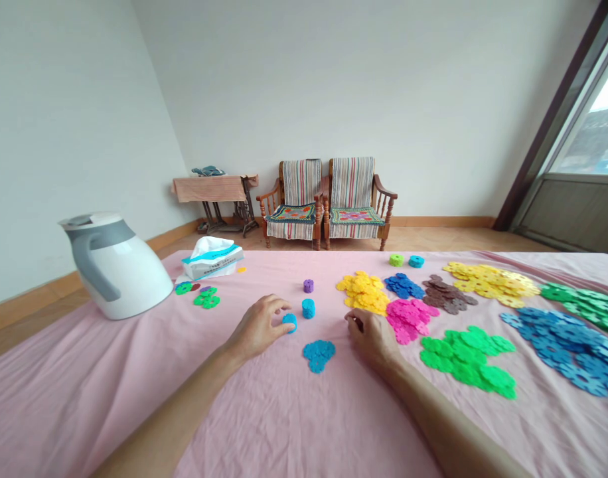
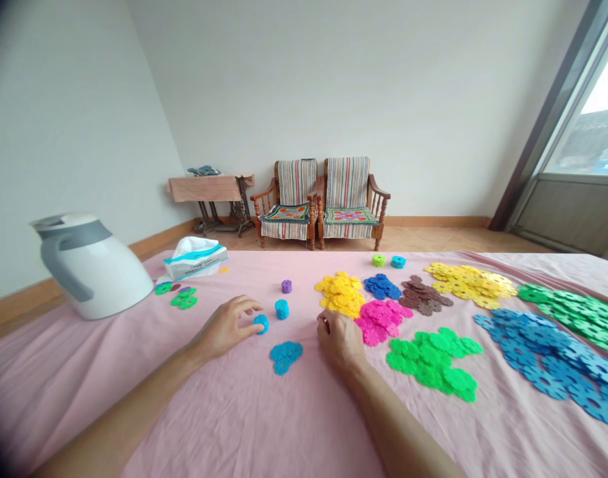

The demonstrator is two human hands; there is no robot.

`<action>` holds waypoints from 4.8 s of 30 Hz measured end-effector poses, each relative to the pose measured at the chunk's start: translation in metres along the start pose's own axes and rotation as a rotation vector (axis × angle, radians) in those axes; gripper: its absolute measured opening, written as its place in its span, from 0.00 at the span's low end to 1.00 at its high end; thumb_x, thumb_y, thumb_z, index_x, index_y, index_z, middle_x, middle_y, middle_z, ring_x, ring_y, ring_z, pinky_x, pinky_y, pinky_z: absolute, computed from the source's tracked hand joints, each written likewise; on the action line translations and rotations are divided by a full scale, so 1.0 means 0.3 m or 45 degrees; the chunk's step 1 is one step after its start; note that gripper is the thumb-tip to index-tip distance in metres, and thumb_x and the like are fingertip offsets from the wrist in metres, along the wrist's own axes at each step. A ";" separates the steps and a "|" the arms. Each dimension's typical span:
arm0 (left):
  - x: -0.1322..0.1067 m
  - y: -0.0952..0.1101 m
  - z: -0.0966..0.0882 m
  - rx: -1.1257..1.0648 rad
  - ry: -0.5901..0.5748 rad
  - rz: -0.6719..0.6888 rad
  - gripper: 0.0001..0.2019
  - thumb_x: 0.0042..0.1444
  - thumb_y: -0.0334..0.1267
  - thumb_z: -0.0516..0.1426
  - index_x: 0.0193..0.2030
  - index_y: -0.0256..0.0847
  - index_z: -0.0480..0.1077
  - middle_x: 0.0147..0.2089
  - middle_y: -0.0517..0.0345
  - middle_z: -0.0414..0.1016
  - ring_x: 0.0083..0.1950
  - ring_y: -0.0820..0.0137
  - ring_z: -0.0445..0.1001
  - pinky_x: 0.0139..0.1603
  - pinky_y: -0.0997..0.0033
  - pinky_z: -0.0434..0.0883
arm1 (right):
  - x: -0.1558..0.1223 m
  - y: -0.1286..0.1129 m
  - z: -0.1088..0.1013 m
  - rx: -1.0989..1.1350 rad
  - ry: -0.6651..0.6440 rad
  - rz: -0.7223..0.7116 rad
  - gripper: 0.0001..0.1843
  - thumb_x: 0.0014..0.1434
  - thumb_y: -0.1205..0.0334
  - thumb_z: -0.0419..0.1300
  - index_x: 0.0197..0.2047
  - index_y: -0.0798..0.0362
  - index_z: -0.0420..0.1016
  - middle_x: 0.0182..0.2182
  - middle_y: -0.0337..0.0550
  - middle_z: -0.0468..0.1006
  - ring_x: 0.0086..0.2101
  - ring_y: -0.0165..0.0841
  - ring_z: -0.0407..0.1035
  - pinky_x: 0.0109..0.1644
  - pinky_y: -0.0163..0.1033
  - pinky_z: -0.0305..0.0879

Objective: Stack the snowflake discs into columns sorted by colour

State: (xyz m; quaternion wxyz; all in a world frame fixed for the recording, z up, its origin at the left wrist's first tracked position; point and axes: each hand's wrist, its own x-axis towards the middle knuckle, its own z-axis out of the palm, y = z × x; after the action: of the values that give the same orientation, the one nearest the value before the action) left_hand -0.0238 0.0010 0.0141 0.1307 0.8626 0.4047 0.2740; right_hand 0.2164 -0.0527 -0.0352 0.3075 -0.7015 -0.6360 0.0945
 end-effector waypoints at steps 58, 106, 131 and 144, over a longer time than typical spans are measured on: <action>-0.064 0.138 0.102 -0.188 -0.269 0.165 0.15 0.46 0.32 0.63 0.43 0.41 0.72 0.37 0.58 0.69 0.37 0.69 0.69 0.39 0.73 0.67 | 0.001 0.003 0.003 -0.043 0.001 -0.059 0.12 0.56 0.64 0.49 0.32 0.52 0.75 0.28 0.41 0.78 0.30 0.31 0.70 0.30 0.31 0.54; 0.006 -0.033 0.041 -0.071 0.038 -0.071 0.08 0.42 0.31 0.61 0.32 0.40 0.71 0.33 0.60 0.71 0.34 0.70 0.69 0.36 0.73 0.65 | 0.002 0.005 0.008 -0.076 -0.023 -0.053 0.13 0.56 0.63 0.49 0.34 0.51 0.76 0.29 0.40 0.78 0.28 0.30 0.69 0.29 0.31 0.54; -0.080 0.164 0.125 -0.084 -0.203 0.125 0.18 0.48 0.34 0.62 0.47 0.43 0.69 0.44 0.55 0.68 0.43 0.66 0.69 0.44 0.70 0.67 | 0.005 0.011 0.015 -0.055 -0.005 -0.078 0.13 0.57 0.63 0.49 0.34 0.52 0.75 0.30 0.41 0.78 0.32 0.31 0.70 0.31 0.31 0.54; -0.075 0.192 0.186 -0.025 -0.151 0.105 0.08 0.47 0.32 0.61 0.37 0.42 0.71 0.38 0.57 0.69 0.45 0.64 0.66 0.46 0.67 0.65 | -0.001 0.014 0.014 -0.058 -0.010 -0.077 0.13 0.57 0.63 0.49 0.34 0.52 0.74 0.31 0.41 0.79 0.32 0.31 0.70 0.31 0.32 0.55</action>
State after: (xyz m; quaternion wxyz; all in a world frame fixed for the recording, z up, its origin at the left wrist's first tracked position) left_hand 0.0328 -0.0532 -0.0139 0.1516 0.8919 0.3577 0.2315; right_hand 0.2176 -0.0516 -0.0410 0.2917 -0.6883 -0.6602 0.0732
